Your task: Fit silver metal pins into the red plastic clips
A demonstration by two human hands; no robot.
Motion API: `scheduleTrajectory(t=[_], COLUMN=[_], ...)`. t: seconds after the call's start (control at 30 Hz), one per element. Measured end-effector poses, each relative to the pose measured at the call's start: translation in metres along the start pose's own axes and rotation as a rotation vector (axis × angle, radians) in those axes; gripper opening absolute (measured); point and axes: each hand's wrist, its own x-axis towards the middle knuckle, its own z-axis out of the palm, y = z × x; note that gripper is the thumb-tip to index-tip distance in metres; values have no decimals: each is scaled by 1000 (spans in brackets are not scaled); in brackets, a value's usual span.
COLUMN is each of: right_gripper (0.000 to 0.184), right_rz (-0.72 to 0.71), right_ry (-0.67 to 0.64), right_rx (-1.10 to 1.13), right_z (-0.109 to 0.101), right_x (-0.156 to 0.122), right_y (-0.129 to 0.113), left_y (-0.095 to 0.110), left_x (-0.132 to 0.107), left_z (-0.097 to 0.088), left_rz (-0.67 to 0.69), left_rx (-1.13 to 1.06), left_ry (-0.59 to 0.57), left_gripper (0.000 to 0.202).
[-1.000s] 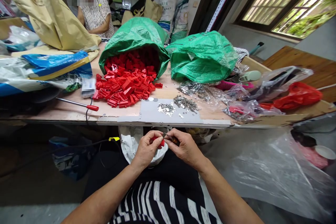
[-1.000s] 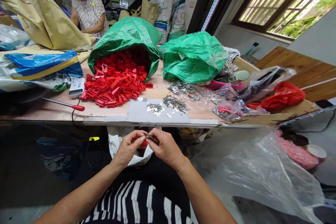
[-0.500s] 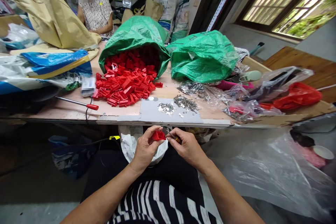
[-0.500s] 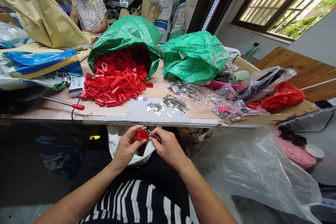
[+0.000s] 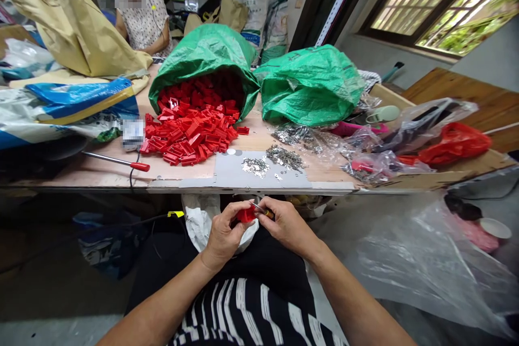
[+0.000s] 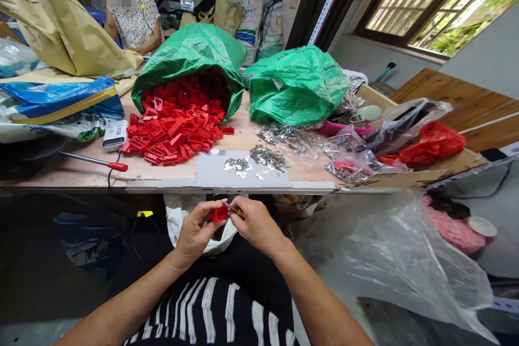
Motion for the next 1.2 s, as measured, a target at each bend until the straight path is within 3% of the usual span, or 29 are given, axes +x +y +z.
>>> scheduleTrajectory(t=[0.77, 0.97, 1.1, 1.2], right_gripper=[10, 5, 4, 4], right_rz=[-47, -80, -27, -15], right_ry=[1, -93, -51, -21], right_rx=[123, 161, 241, 271], right_z=[0, -7, -8, -8], right_x=[-2, -1, -1, -2], right_y=[0, 5, 9, 8], left_y=[5, 10, 12, 14], left_x=[0, 3, 6, 9], left_z=[4, 0, -2, -2], left_rz=[-77, -109, -145, -243], left_rx=[-165, -193, -156, -179], left_ry=[99, 26, 28, 3], left_gripper=[28, 31, 31, 28])
